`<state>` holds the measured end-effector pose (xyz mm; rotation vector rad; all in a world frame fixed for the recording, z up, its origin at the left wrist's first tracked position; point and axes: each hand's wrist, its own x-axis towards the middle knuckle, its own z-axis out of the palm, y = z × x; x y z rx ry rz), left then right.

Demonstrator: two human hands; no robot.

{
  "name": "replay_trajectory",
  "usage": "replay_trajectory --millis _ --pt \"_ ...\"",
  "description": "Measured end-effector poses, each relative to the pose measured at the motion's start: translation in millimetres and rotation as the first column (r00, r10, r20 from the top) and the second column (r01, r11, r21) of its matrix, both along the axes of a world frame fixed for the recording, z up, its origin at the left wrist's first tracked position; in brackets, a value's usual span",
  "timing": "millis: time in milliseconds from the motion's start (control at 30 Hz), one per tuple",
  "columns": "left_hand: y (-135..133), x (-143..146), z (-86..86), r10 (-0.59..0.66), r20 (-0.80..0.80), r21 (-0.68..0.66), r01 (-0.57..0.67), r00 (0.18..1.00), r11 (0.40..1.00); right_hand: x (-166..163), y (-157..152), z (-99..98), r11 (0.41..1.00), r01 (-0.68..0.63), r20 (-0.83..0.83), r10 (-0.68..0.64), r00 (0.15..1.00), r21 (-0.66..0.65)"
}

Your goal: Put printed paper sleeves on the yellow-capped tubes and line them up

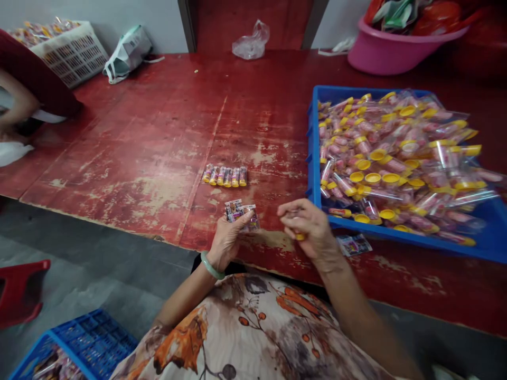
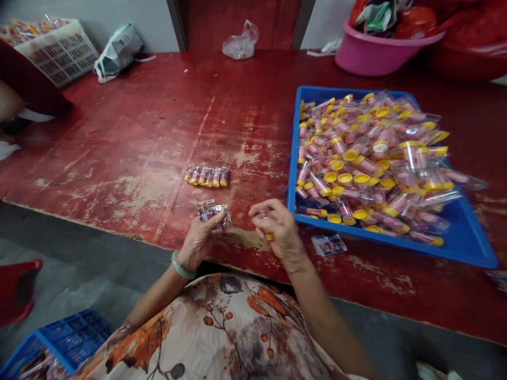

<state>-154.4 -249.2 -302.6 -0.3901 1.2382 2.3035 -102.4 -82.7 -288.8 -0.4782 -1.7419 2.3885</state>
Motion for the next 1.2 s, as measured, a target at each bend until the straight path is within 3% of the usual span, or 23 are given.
replay_trajectory --millis 100,200,367,533,600,700,800,867,967,1200 --pt "-2.7 1.2 -2.9 -0.004 -0.017 0.017 0.004 1.0 1.0 -13.7 -40.4 -11.8 0.997 -0.02 0.049 0.017 0.999 0.072" --pt "-8.6 1.2 -4.4 -0.033 -0.03 0.039 0.034 0.999 0.999 -23.6 -56.8 -17.2 0.996 0.019 0.079 -0.026 0.997 0.083" --pt "-17.9 -2.5 -0.4 0.003 -0.007 -0.007 -0.003 1.0 1.0 -27.8 -54.4 -19.4 0.998 -0.044 0.07 0.042 0.997 0.037" --pt "-20.5 -6.9 4.8 0.105 0.002 -0.059 -0.105 0.994 0.993 -17.8 -40.2 -18.4 0.966 -0.188 -0.016 0.188 0.982 -0.176" --pt "-20.0 -7.9 4.4 0.128 0.005 -0.059 -0.128 0.992 0.99 -10.1 -34.2 -17.5 0.956 -0.222 -0.034 0.219 0.975 -0.192" --pt "-17.7 -8.7 3.3 0.14 0.034 -0.044 -0.138 0.99 0.989 4.5 -28.5 -18.8 0.971 -0.232 -0.047 0.229 0.972 -0.054" --pt "-13.9 -8.6 4.2 0.153 0.08 -0.006 -0.153 0.985 0.988 17.5 -28.6 -21.6 0.972 -0.127 -0.127 0.154 0.98 0.197" --pt "-10.8 -7.6 6.3 0.158 0.11 0.015 -0.16 0.981 0.987 22.1 -31.1 -21.6 0.926 -0.029 -0.229 0.123 0.966 0.377" --pt "-6.4 -4.7 10.8 0.145 0.147 0.042 -0.153 0.978 0.987 22.1 -35.8 -17.7 0.797 0.109 -0.354 0.137 0.925 0.594" --pt "-2.3 0.6 20.7 0.162 0.176 0.061 -0.175 0.971 0.983 19.1 -44.5 -16.9 0.439 0.391 -0.518 0.218 0.827 0.809"
